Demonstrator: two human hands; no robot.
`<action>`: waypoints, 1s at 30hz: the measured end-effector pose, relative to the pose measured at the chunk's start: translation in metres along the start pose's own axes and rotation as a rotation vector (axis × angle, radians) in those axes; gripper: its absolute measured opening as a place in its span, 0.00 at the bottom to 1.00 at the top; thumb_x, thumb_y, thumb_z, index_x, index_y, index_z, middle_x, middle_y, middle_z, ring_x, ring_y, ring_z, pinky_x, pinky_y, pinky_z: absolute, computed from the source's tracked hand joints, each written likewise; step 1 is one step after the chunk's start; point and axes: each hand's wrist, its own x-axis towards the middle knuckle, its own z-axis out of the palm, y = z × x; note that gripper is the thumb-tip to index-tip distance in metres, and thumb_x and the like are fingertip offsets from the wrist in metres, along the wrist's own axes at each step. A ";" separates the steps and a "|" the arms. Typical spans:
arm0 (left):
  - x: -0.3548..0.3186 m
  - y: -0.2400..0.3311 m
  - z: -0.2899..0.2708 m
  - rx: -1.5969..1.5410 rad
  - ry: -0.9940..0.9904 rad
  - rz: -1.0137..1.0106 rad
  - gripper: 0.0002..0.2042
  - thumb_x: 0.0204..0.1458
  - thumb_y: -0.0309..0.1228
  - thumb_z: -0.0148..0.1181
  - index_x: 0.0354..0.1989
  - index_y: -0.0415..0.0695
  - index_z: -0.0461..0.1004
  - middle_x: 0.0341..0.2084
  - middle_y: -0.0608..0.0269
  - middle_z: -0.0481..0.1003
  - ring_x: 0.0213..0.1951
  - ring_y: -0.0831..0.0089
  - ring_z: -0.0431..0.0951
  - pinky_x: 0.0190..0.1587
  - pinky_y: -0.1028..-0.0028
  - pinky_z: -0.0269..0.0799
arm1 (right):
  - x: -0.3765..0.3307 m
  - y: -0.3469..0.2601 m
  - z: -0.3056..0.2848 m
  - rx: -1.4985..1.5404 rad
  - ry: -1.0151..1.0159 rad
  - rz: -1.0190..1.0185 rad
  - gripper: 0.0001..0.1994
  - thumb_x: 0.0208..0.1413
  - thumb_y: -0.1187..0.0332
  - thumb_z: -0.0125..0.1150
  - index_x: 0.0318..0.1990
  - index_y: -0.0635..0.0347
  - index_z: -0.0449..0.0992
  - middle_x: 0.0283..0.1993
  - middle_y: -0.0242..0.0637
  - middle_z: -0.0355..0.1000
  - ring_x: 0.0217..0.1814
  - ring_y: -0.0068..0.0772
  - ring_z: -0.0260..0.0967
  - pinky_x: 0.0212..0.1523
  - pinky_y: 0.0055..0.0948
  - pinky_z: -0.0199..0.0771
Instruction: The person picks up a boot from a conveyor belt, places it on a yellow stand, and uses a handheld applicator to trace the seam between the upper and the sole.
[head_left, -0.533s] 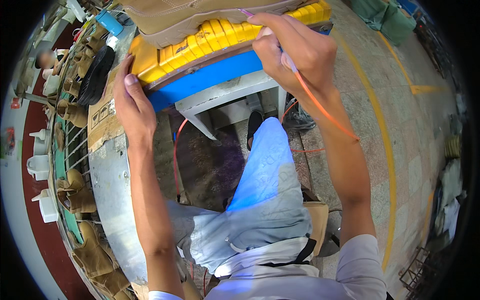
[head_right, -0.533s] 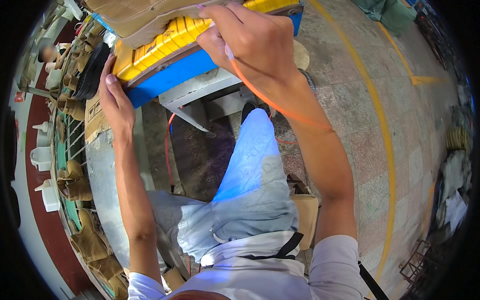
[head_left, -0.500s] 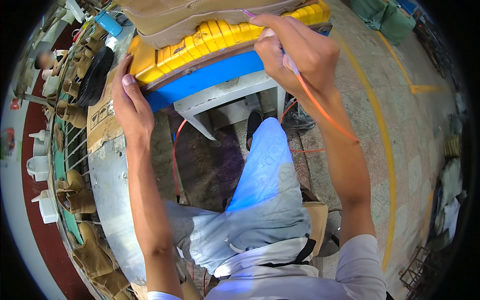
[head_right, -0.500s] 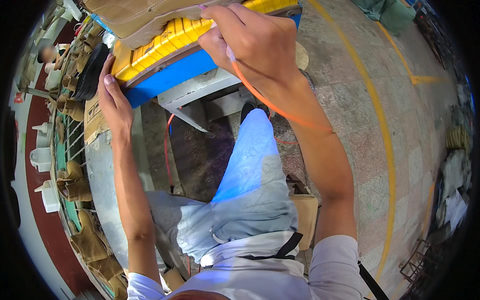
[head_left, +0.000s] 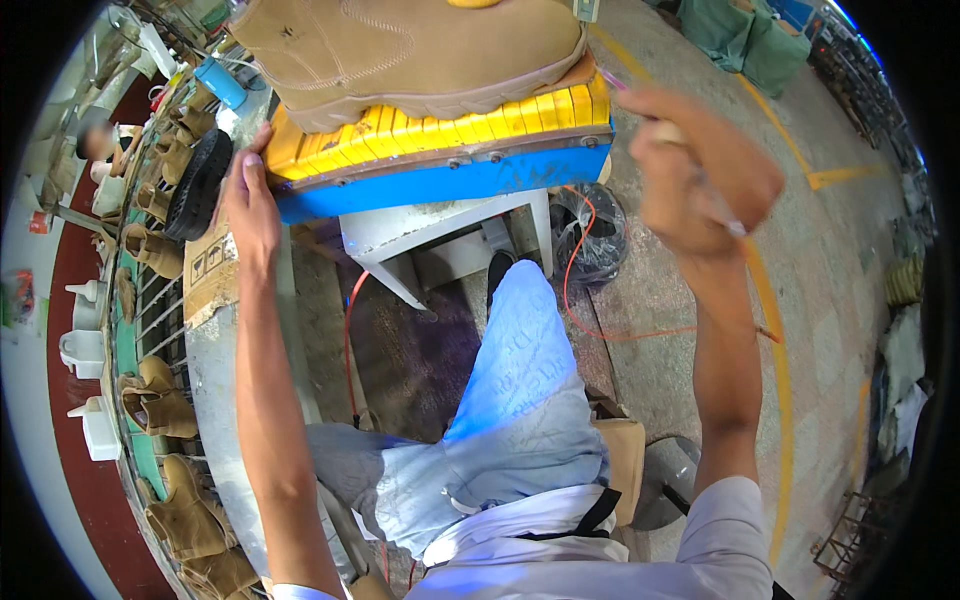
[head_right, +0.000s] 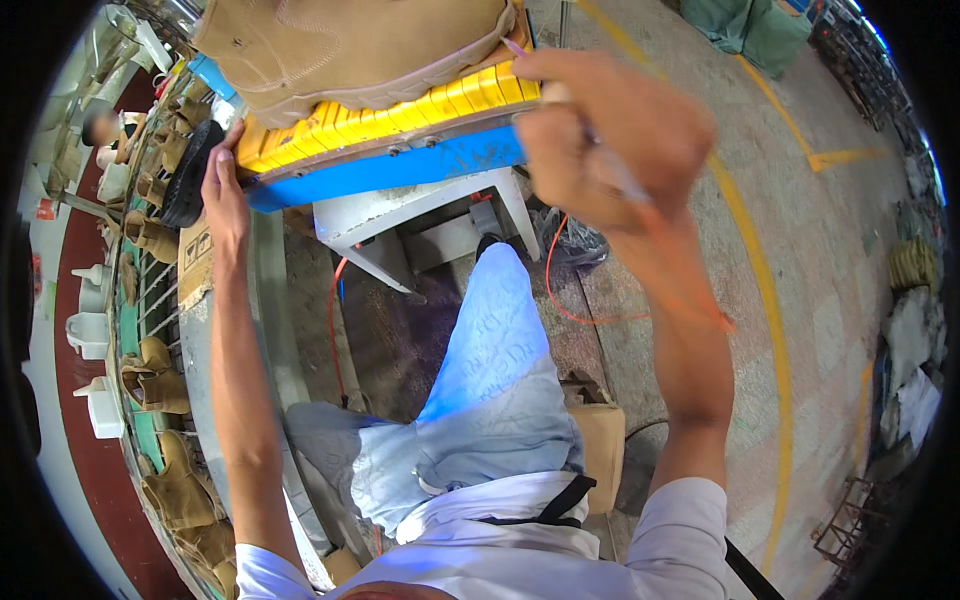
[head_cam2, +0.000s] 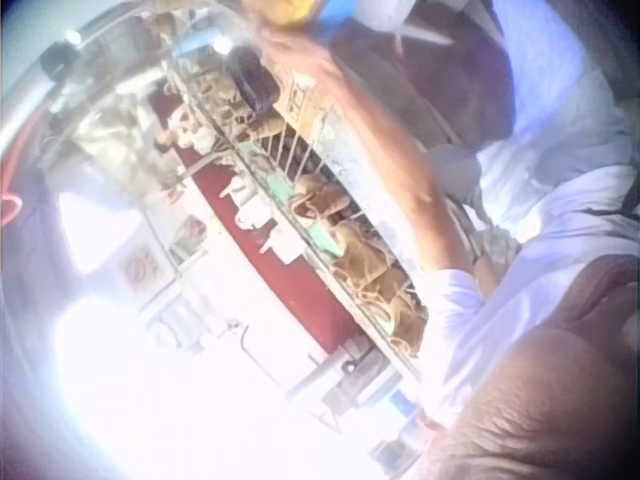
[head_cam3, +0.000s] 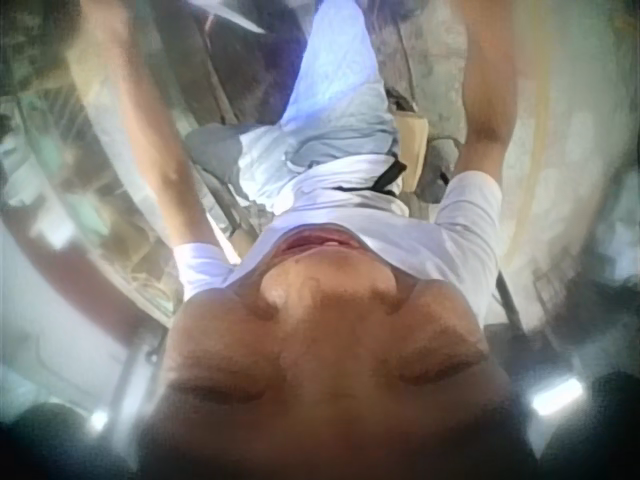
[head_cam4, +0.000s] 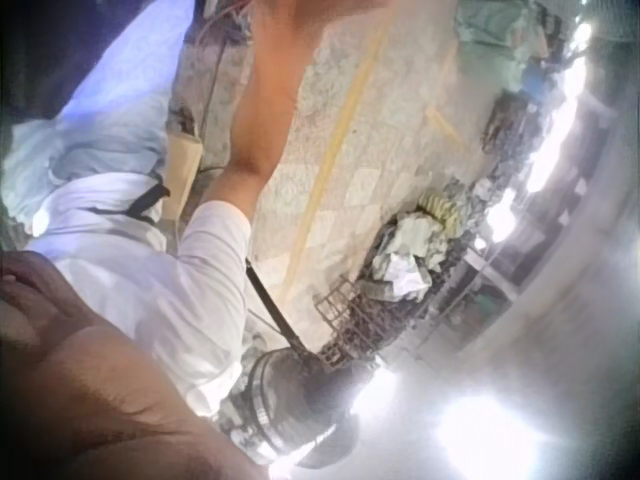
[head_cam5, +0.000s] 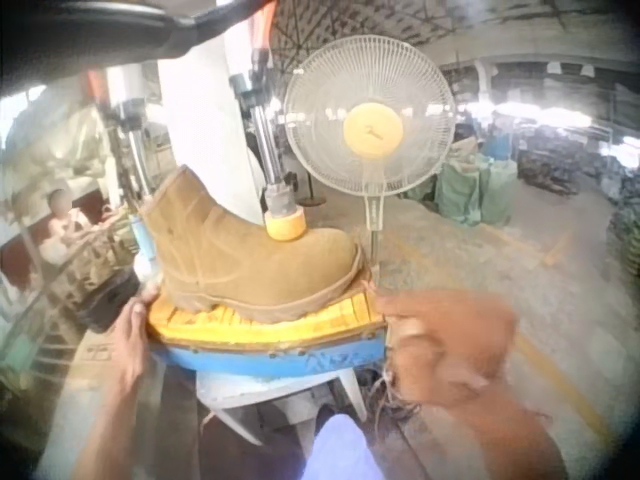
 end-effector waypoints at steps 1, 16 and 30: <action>-0.006 0.008 0.002 0.040 0.031 -0.029 0.23 0.74 0.38 0.38 0.61 0.33 0.73 0.61 0.49 0.75 0.66 0.62 0.71 0.71 0.67 0.59 | 0.000 -0.006 -0.008 0.110 0.034 0.103 0.07 0.53 0.73 0.59 0.35 0.59 0.83 0.25 0.35 0.76 0.19 0.21 0.67 0.19 0.27 0.65; -0.085 0.171 0.036 0.223 -0.039 0.290 0.15 0.66 0.31 0.50 0.54 0.37 0.77 0.56 0.47 0.76 0.59 0.54 0.74 0.66 0.57 0.63 | 0.005 -0.036 0.066 0.649 -0.231 0.708 0.22 0.73 0.58 0.46 0.65 0.63 0.71 0.45 0.51 0.81 0.44 0.39 0.81 0.44 0.31 0.78; 0.075 0.153 0.095 -0.293 0.816 -0.046 0.16 0.65 0.42 0.58 0.42 0.39 0.80 0.35 0.51 0.80 0.38 0.53 0.78 0.45 0.59 0.72 | 0.030 -0.013 0.115 0.536 -0.543 0.495 0.32 0.52 0.61 0.77 0.60 0.69 0.72 0.53 0.50 0.80 0.51 0.39 0.79 0.55 0.39 0.77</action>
